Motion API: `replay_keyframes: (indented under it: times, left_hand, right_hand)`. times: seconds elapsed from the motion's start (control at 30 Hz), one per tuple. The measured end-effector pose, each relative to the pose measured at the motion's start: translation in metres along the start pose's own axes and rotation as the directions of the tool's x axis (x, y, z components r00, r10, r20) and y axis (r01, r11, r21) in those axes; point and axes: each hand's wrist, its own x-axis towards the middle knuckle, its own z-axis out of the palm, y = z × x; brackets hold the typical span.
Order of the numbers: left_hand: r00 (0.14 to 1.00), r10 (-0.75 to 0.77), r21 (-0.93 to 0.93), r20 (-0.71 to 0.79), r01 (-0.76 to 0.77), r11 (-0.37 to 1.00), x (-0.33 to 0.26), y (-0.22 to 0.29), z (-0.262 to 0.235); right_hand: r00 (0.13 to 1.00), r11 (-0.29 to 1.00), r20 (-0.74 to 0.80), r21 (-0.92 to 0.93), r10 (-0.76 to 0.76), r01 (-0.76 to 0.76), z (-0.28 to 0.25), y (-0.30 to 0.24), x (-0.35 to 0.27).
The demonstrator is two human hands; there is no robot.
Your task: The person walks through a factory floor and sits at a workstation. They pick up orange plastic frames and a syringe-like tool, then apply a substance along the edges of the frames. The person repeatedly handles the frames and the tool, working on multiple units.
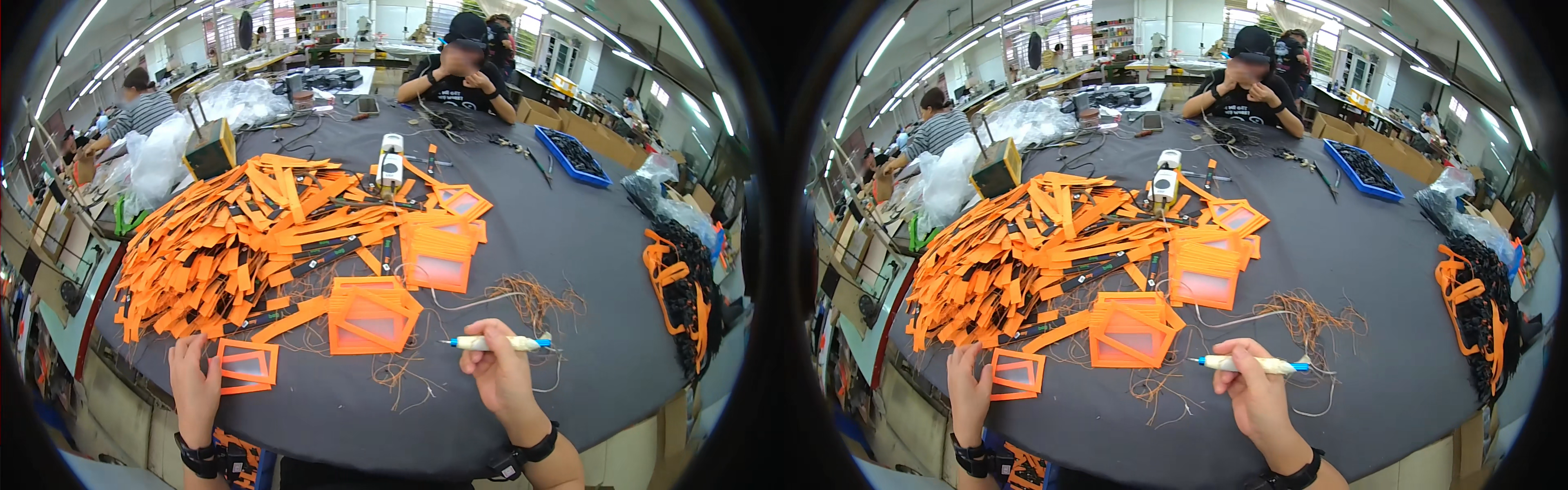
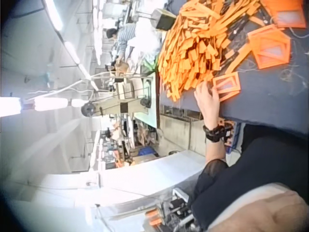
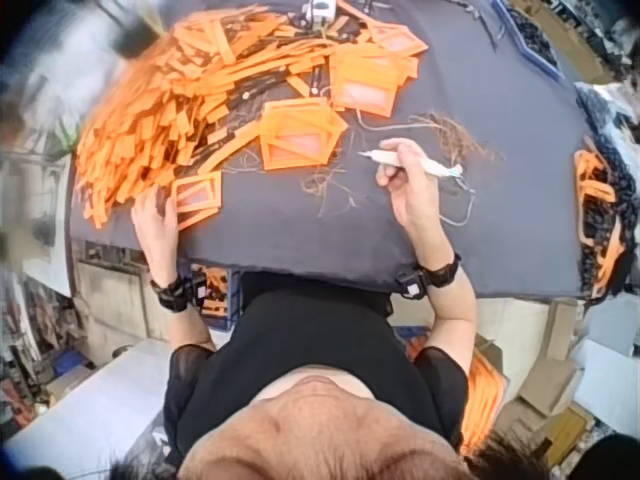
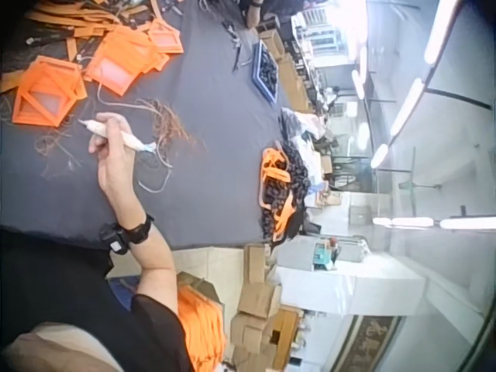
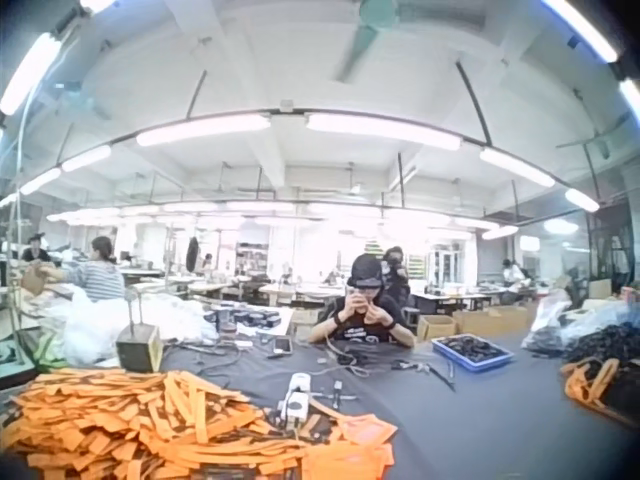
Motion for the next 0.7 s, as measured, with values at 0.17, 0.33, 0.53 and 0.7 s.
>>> replay_keyframes:
  times: [0.17, 0.33, 0.53, 0.7]
  left_hand:
    - [0.897, 0.258, -0.491, 0.359, -0.053, 0.869, 0.012, 0.074, -0.008]
    - [0.731, 0.535, -0.581, 0.424, -0.234, 0.78, 0.032, 0.11, 0.018]
    - [0.808, 0.524, -0.355, 0.269, -0.423, 0.834, 0.062, 0.113, 0.056]
    - [0.826, 0.511, -0.323, 0.237, -0.429, 0.844, 0.078, 0.109, 0.08]
  right_hand:
    - [0.999, 0.999, 0.028, 0.034, 0.04, -0.041, -0.008, 0.004, 0.003]
    - [0.998, 0.998, 0.031, 0.035, 0.048, -0.049, -0.008, 0.001, 0.003]
    - [1.0, 1.0, 0.008, -0.016, 0.013, -0.013, -0.006, 0.002, 0.002]
    - [1.0, 0.998, 0.016, -0.064, -0.007, 0.008, -0.009, 0.002, 0.005]
